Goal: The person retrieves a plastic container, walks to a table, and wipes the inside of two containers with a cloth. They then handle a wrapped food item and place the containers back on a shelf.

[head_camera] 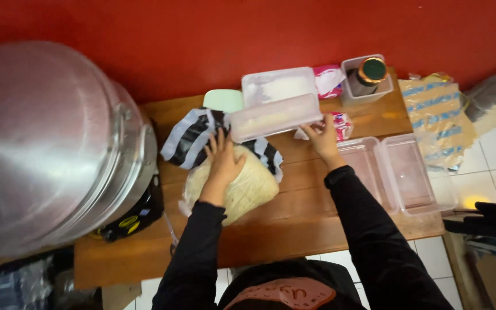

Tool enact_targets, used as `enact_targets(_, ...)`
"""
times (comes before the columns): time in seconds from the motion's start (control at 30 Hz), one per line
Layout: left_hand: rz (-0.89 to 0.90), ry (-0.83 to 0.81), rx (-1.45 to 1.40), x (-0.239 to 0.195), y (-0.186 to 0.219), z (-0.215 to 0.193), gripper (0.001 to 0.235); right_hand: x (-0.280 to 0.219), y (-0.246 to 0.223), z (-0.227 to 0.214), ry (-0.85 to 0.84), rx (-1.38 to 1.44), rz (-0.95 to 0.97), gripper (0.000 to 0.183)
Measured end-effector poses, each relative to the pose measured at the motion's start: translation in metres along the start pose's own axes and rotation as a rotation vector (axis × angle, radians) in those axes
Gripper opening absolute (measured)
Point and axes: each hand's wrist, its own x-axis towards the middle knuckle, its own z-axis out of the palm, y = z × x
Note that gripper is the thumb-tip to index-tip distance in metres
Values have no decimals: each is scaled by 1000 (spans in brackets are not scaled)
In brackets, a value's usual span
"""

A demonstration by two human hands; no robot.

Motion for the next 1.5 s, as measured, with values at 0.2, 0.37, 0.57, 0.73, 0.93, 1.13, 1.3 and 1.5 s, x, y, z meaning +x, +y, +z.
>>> enact_targets(0.2,40,257,-537,106,1,80,76,50,2,9,129,117,152,51)
enact_targets(0.37,-244,144,-345,157,11,79,77,56,-41,5,102,214,148,62)
enact_targets(0.57,-401,-6,-139,197,-33,112,63,36,-59,-23,-94,98,182,74)
enact_targets(0.73,29,490,-266,111,90,89,74,-37,-21,-88,-171,-381,-120,69)
enact_targets(0.93,305,76,-791,4,158,246,62,-182,-11,-132,-365,-663,323,67)
enact_targets(1.13,-268,-260,-886,-18,145,258,88,-252,-16,-140,-433,-813,78,29)
enact_targets(1.3,-584,-595,-991,-31,147,99,79,-269,-91,-177,-535,-660,-320,21)
enact_targets(1.5,-479,-530,-1420,-90,113,-35,75,-232,-155,-172,-884,-909,-656,42)
